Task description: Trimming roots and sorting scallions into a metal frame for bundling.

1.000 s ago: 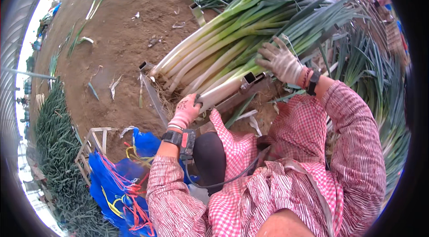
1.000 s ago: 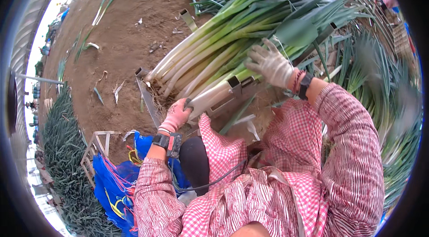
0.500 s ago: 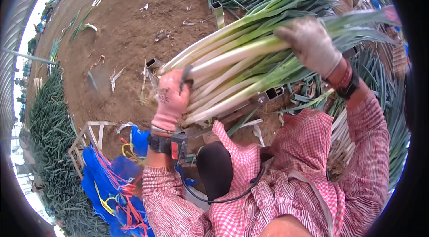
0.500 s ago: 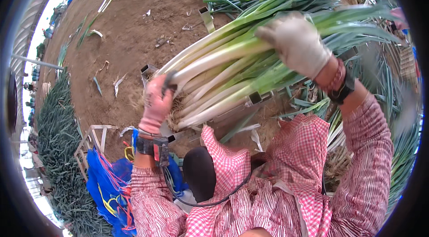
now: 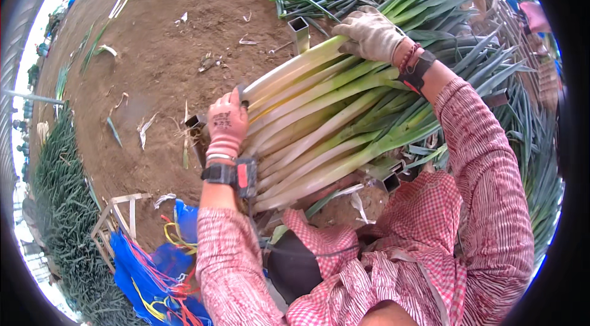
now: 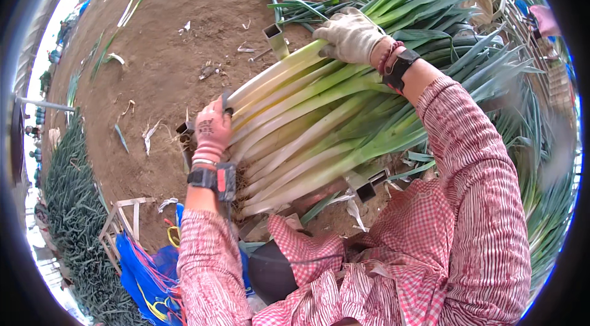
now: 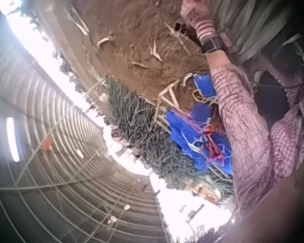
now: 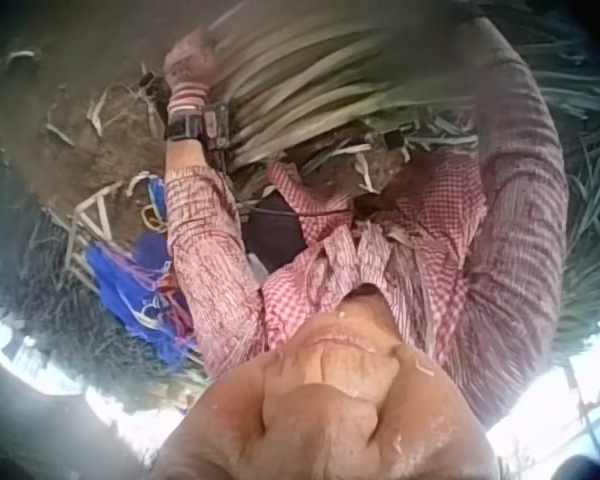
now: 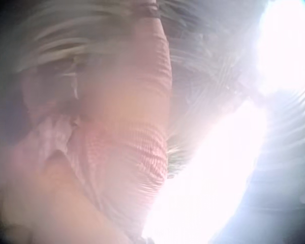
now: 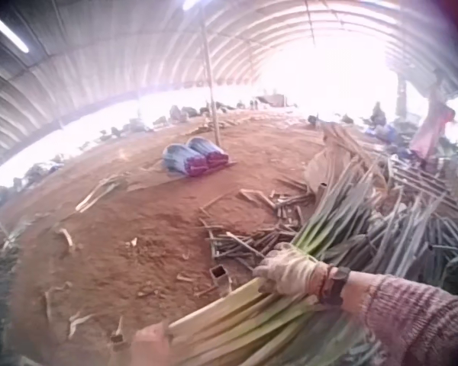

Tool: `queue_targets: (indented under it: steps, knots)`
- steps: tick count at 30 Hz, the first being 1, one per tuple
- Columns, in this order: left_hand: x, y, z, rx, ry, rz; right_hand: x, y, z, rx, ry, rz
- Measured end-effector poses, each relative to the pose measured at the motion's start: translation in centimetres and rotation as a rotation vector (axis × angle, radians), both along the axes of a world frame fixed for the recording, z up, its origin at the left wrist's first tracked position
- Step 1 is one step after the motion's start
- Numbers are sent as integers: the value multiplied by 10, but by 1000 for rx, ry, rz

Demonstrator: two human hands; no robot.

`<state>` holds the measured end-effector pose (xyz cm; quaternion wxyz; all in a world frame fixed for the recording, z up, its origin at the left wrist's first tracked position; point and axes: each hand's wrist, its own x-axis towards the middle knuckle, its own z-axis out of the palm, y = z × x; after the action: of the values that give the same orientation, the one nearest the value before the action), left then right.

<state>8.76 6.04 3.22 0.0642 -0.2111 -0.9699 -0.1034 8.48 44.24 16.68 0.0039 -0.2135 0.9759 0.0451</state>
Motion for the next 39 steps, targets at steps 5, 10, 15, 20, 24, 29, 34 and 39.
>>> queue_targets:
  steps: [5,10,15,20,24,29,34,39]
  knots:
    - [-4,-7,-14,-22,12,-5,-2,0,-12,-6,-12,-1]
    - [-9,-23,-18,-87,-25,11,-11,-15,-9,-50,-52,-28]
    - [25,-13,3,-191,140,84,33,10,-11,-367,200,181]
    - [123,24,21,85,-39,-207,166,40,3,-271,-52,66]
    - [173,35,1,-3,-459,-427,229,49,-37,-63,78,-8]
    - [169,32,-1,-313,-463,-472,226,45,-41,-123,-25,-48]
    - [146,19,2,-2,-597,-315,247,64,-4,-403,36,-67]
    - [135,42,33,232,-415,-113,369,164,31,-867,-124,-664]
